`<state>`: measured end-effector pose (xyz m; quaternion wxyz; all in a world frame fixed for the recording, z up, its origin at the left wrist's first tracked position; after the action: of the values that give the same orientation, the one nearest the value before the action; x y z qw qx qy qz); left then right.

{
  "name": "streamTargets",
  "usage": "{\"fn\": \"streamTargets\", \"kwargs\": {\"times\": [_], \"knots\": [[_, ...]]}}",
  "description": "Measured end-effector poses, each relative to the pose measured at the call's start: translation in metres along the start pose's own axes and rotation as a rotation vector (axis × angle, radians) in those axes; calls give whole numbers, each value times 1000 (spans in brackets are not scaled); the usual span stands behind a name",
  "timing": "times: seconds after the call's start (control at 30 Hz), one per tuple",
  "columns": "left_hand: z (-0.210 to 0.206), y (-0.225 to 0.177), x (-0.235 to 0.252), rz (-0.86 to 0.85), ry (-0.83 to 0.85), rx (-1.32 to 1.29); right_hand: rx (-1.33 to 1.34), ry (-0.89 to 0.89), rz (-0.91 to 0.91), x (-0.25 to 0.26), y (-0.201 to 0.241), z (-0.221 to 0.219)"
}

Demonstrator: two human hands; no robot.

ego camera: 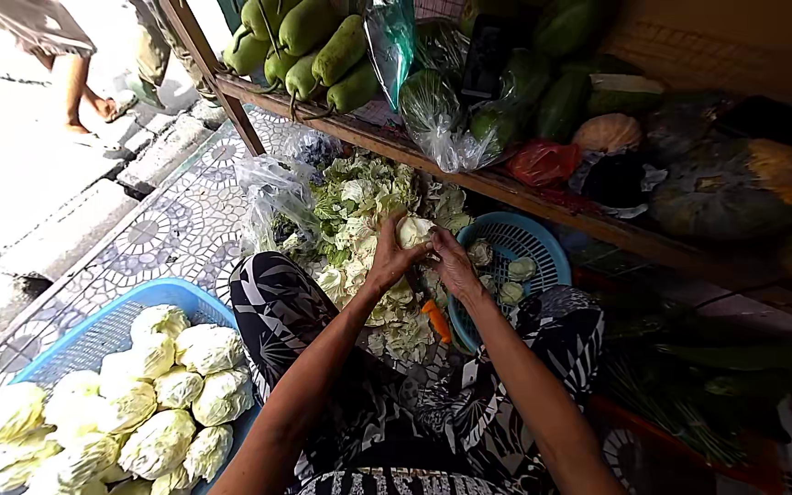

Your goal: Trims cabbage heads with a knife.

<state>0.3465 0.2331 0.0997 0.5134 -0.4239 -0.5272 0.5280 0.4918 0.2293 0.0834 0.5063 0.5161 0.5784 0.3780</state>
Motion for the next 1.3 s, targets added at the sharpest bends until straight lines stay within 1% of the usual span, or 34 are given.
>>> {"fn": "streamTargets", "kwargs": {"times": [0.13,0.17,0.27,0.33,0.4,0.5,0.57,0.63,0.67,0.77,0.9,1.0,1.07,1.13,1.23,1.3], "knots": [[-6,-8,2,-190,59,147,85,-78,40,0,-3,18],[-7,-8,2,-195,64,169,82,-92,51,-2,-4,19],[-4,-6,2,-115,93,106,45,-119,109,-5,-4,21],[-5,-5,1,-108,99,35,-13,-131,167,-4,-2,23],[-6,-1,1,-111,105,19,-78,-149,217,-3,-1,24],[-8,9,1,-72,64,22,-177,-158,302,-6,-2,17],[-8,9,1,7,40,23,-200,-173,341,-7,-5,14],[-7,5,1,41,53,1,-185,-197,318,-6,-7,15],[-6,4,1,30,67,-18,-167,-209,297,-5,-7,17],[-3,1,2,-80,61,-14,-88,-213,233,-3,-6,23],[-5,0,1,-154,53,18,-4,-217,216,-1,-7,24],[-8,1,1,-166,71,46,8,-231,203,-3,-7,20],[-9,3,2,-160,94,41,31,-257,151,-2,-9,22],[-8,2,2,-213,102,55,81,-261,94,2,-13,26],[-7,-2,2,-320,79,157,164,-245,38,4,-17,25],[-10,0,2,-358,54,209,186,-257,14,2,-19,26]]}}
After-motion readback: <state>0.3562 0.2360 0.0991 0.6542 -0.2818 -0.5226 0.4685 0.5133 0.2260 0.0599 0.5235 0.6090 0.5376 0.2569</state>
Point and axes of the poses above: each hand's wrist, its own x-axis towards the middle knuckle, its own z-axis out of the back of the hand, y = z × x, the point moved 6 cm from there along x, towards the middle knuckle, and after that the axes turned 11 degrees about -y, right-handed, at the moved point
